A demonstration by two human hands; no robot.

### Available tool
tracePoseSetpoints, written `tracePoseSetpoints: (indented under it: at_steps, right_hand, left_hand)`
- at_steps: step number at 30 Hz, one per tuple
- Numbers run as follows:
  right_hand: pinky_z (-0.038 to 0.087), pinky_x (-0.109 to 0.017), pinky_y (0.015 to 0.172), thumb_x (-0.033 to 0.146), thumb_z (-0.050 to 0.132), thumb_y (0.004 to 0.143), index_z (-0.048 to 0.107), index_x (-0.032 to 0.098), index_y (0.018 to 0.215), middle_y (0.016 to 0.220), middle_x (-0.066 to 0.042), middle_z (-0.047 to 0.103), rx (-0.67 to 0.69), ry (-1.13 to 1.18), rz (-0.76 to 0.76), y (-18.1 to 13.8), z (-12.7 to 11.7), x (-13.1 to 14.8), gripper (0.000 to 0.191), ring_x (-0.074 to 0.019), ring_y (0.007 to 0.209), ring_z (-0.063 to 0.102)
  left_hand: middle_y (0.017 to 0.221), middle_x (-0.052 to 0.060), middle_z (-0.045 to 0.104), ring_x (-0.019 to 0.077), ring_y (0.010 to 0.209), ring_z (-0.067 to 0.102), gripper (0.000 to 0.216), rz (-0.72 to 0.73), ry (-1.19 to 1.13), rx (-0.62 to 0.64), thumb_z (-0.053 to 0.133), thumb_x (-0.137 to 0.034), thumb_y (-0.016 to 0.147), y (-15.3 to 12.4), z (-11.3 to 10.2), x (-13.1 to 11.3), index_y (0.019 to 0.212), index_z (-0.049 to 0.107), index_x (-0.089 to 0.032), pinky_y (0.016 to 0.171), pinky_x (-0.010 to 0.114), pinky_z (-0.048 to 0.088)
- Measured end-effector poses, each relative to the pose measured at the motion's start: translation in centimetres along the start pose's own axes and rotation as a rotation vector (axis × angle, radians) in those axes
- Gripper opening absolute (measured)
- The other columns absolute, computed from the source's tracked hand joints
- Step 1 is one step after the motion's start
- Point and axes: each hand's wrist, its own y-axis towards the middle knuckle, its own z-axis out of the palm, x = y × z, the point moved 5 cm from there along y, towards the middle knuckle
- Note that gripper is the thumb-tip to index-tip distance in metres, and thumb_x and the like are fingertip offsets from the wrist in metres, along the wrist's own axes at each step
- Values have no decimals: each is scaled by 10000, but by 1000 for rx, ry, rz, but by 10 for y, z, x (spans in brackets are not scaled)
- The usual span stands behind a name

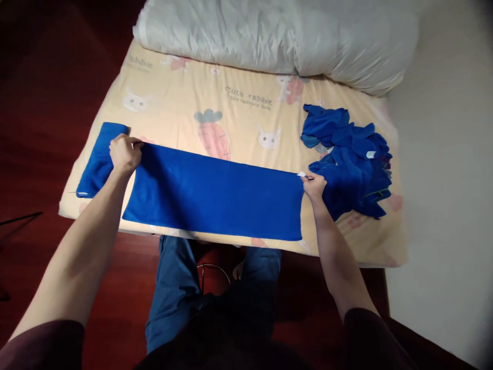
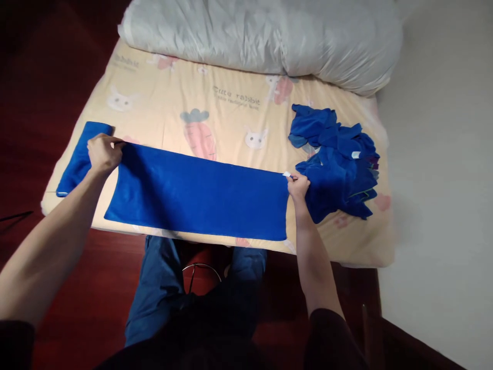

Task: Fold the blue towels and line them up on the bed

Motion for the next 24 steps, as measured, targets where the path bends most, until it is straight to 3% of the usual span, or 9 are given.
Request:
tracePoseSetpoints:
  at_steps: [3, 6, 8, 11, 14, 17, 24]
  right_hand:
    - [535, -420, 980, 170, 548, 842, 681, 82, 1168, 1117, -198, 715, -108, 24, 41, -18, 7, 23, 363, -298, 1035, 706]
    - [456, -454, 1100, 154, 475, 890, 467, 60, 1448, 1411, -238, 551, -186, 41, -94, -61, 31, 69, 565, -298, 1297, 570]
    - [381, -474, 1172, 209, 450, 948, 438, 85, 1480, 1518, -209, 459, -61, 44, -301, -98, 61, 112, 546, -286, 1436, 426]
    - [242, -511, 1247, 307, 412, 1018, 455, 166, 1498, 1624, -128, 344, 230, 3, -580, -153, 111, 173, 501, -264, 1518, 289]
    - [97, -527, 1280, 380, 385, 1048, 417, 208, 1534, 1669, -72, 260, 368, -35, -687, -177, 138, 201, 517, -241, 1564, 159]
    - [71, -508, 1283, 419, 374, 1059, 367, 224, 1566, 1684, -53, 214, 338, -73, -665, -163, 133, 181, 543, -219, 1570, 131]
    - [79, -465, 1253, 388, 338, 1084, 294, 88, 1574, 1665, -151, 233, 124, -263, -330, -87, 67, 33, 576, -198, 1559, 132]
  left_hand:
    - [1417, 92, 580, 362, 1326, 514, 724, 5, -28, -39, 421, -678, 934, -1, 11, -21, 1263, 663, -80, 1059, 580, 413]
    - [1598, 160, 354, 361, 1419, 411, 695, 118, -30, 8, 382, -554, 997, -37, 40, -56, 1451, 478, -37, 1126, 577, 360]
    - [1650, 158, 258, 350, 1479, 325, 612, 285, 10, 138, 379, -450, 1009, -75, 70, -88, 1498, 444, -89, 1184, 566, 310]
    - [1668, 103, 240, 332, 1550, 158, 564, 524, 54, 356, 391, -404, 999, -132, 112, -129, 1517, 456, -191, 1246, 596, 128]
    - [1678, 78, 213, 332, 1565, 65, 568, 532, 47, 380, 384, -420, 1002, -151, 128, -138, 1534, 440, -228, 1236, 626, 21]
    - [1685, 86, 180, 344, 1565, 24, 602, 408, 51, 287, 393, -464, 1005, -135, 121, -117, 1553, 405, -215, 1225, 634, -15]
    - [1698, 76, 118, 403, 1539, 4, 727, 285, 33, 151, 377, -586, 1000, -86, 96, -54, 1546, 376, -106, 1210, 663, -34]
